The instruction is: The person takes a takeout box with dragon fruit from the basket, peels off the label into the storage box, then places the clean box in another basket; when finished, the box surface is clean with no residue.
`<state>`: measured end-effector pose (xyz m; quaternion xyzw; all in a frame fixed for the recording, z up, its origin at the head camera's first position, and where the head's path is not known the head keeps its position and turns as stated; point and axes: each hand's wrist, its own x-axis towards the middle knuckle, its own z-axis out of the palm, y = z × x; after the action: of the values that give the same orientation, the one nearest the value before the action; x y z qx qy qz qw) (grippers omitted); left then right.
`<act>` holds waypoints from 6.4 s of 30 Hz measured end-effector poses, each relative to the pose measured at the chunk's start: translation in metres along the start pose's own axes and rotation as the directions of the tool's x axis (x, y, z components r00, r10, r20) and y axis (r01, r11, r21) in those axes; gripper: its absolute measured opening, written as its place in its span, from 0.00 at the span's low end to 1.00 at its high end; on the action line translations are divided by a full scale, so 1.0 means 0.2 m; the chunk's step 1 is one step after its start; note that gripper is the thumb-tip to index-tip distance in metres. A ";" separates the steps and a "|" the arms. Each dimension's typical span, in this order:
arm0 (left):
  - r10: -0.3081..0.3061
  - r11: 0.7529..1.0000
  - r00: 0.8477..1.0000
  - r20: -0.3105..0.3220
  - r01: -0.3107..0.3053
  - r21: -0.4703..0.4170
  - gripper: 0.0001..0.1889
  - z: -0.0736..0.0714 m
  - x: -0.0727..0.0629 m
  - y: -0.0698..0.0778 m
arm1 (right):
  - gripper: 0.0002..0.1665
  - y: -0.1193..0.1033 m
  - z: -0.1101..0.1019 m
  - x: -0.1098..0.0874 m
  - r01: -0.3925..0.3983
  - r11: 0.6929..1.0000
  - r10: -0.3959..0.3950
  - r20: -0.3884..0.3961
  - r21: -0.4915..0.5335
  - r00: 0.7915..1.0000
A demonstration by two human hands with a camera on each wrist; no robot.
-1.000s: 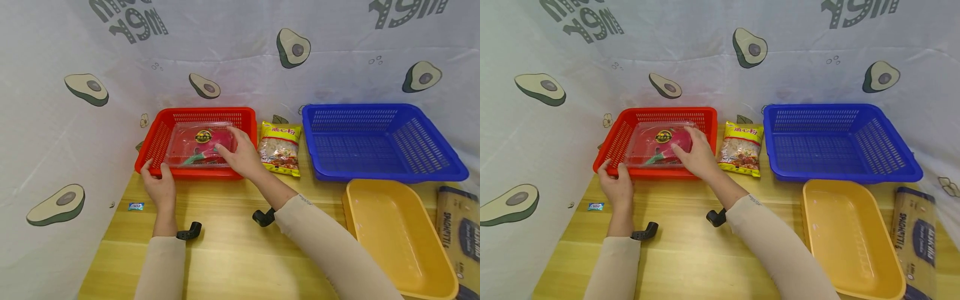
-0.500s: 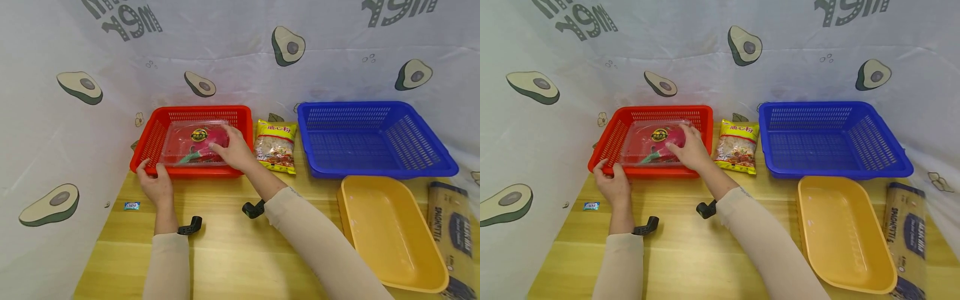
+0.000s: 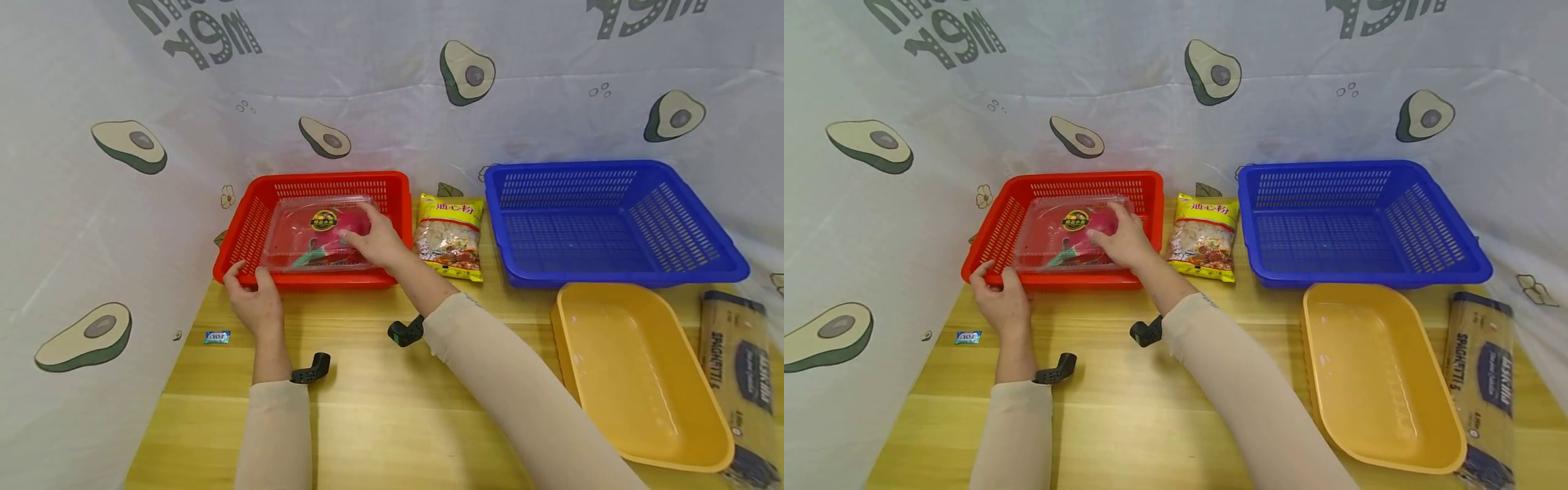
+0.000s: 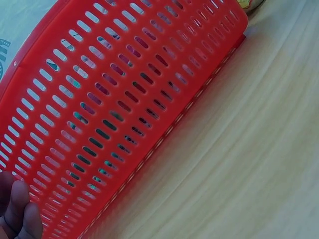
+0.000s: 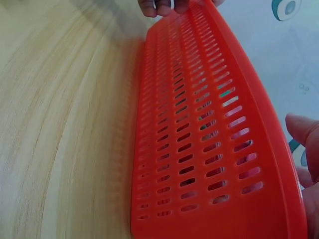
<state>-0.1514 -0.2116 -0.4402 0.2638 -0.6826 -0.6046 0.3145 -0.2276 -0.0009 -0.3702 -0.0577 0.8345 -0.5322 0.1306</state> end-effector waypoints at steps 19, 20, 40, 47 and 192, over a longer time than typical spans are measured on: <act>-0.009 1.000 1.000 -0.004 0.009 0.028 0.21 -0.01 0.00 0.00 | 0.40 0.00 0.05 0.02 -0.097 0.995 0.097 0.030 -0.007 0.995; -0.011 0.999 1.000 -0.003 0.012 0.031 0.21 -0.01 0.00 0.00 | 0.40 0.00 0.05 0.02 -0.096 0.995 0.097 0.031 -0.007 0.995; -0.022 0.999 1.000 -0.004 0.022 0.032 0.22 -0.01 0.01 0.00 | 0.37 -0.01 0.03 0.01 -0.010 1.000 0.011 0.020 -0.029 1.000; -0.018 0.999 1.000 -0.002 0.018 0.026 0.21 0.00 0.01 -0.01 | 0.35 -0.03 0.01 -0.03 0.067 0.993 -0.068 -0.005 -0.100 0.998; -0.010 1.000 1.000 -0.013 0.010 0.027 0.21 0.00 -0.01 0.00 | 0.36 0.62 -0.57 -1.36 -0.232 0.972 0.233 -0.026 0.029 0.972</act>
<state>-0.1498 -0.2112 -0.4397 0.2754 -0.6872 -0.5953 0.3125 0.0061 0.2163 -0.3943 0.0499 0.8304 -0.5248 0.1804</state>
